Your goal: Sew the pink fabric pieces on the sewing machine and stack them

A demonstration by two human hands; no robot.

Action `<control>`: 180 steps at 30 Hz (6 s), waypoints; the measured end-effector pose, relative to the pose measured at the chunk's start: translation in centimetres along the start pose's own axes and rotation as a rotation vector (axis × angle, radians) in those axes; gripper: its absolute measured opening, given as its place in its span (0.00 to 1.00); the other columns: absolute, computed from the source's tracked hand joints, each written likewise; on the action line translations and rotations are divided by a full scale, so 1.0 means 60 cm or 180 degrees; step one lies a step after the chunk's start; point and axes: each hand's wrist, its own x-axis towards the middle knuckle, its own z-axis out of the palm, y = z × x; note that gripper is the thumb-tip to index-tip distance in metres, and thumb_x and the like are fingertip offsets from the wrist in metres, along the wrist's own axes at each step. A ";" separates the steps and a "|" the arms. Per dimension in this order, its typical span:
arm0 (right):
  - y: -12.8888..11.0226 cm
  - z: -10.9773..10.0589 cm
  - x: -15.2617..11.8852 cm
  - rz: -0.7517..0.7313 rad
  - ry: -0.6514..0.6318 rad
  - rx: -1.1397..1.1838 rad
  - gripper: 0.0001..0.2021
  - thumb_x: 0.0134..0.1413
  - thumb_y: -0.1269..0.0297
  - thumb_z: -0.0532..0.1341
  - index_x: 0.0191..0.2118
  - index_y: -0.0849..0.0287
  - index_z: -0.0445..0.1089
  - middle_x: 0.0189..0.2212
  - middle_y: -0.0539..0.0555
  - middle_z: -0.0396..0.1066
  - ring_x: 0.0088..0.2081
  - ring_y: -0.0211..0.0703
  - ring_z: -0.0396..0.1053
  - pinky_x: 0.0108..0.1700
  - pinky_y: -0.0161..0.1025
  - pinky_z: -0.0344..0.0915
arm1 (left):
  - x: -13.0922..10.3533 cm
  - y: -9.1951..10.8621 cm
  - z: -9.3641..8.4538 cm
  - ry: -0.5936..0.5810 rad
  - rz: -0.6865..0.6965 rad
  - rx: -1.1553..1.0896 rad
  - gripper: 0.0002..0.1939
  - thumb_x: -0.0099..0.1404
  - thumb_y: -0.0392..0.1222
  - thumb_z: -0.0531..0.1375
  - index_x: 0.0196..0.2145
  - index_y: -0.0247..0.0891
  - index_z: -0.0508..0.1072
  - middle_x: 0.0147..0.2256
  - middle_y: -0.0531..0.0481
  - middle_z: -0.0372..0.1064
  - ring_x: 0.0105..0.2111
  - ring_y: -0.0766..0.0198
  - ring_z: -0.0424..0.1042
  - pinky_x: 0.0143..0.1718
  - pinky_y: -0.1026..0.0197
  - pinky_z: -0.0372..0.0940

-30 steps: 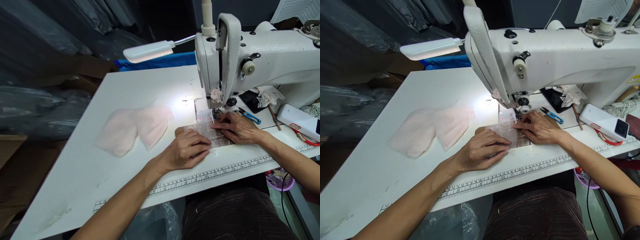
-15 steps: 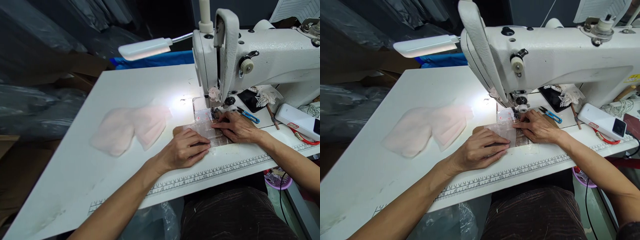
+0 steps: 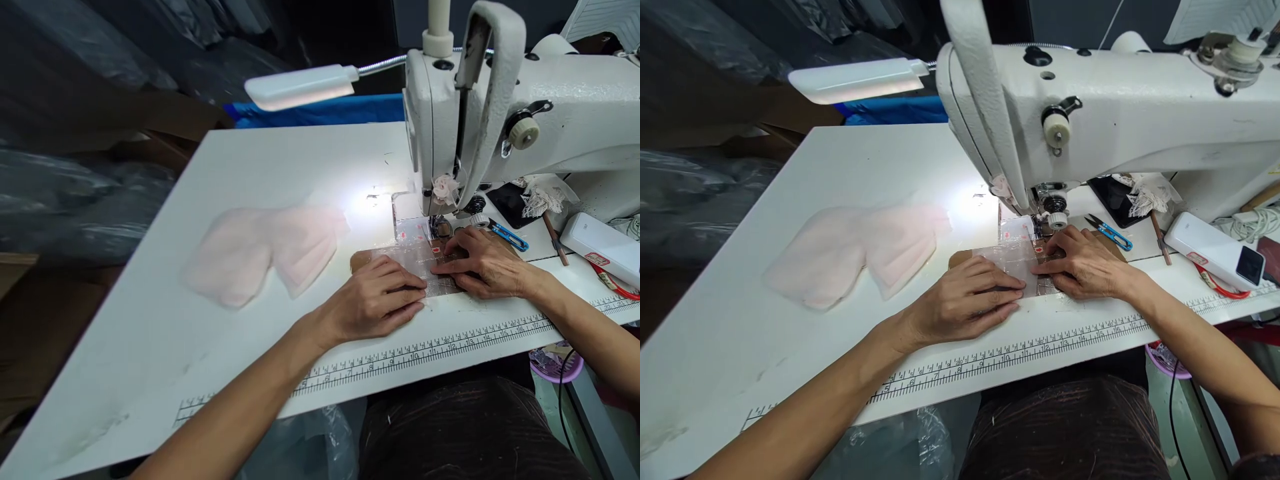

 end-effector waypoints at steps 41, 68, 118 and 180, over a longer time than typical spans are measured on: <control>0.007 0.026 -0.001 0.0235 0.0573 -0.0047 0.18 0.69 0.65 0.52 0.57 0.52 0.73 0.44 0.61 0.66 0.43 0.49 0.65 0.43 0.48 0.69 | 0.030 -0.092 0.025 -0.0514 -0.0481 0.0937 0.18 0.72 0.44 0.53 0.50 0.34 0.76 0.51 0.39 0.76 0.41 0.50 0.71 0.43 0.46 0.62; 0.013 0.023 -0.003 0.0147 0.0644 -0.0031 0.17 0.65 0.68 0.55 0.55 0.53 0.75 0.44 0.59 0.68 0.44 0.49 0.66 0.45 0.48 0.71 | 0.035 -0.075 0.038 -0.0074 0.0083 0.1244 0.10 0.72 0.37 0.54 0.38 0.32 0.75 0.38 0.43 0.78 0.35 0.60 0.72 0.37 0.56 0.67; 0.018 0.016 0.004 0.0942 0.0901 0.0857 0.16 0.64 0.69 0.53 0.49 0.61 0.76 0.40 0.56 0.73 0.42 0.43 0.69 0.45 0.41 0.68 | 0.031 -0.081 0.008 -0.0291 -0.0274 -0.0704 0.07 0.69 0.37 0.60 0.36 0.36 0.78 0.37 0.45 0.77 0.37 0.64 0.77 0.38 0.60 0.76; -0.009 0.019 0.007 0.0677 0.0306 -0.0604 0.20 0.71 0.63 0.48 0.58 0.58 0.71 0.38 0.62 0.67 0.36 0.47 0.64 0.39 0.43 0.68 | 0.030 -0.075 0.014 -0.0580 -0.0166 0.0570 0.16 0.68 0.43 0.54 0.44 0.30 0.75 0.46 0.38 0.76 0.36 0.56 0.74 0.40 0.49 0.73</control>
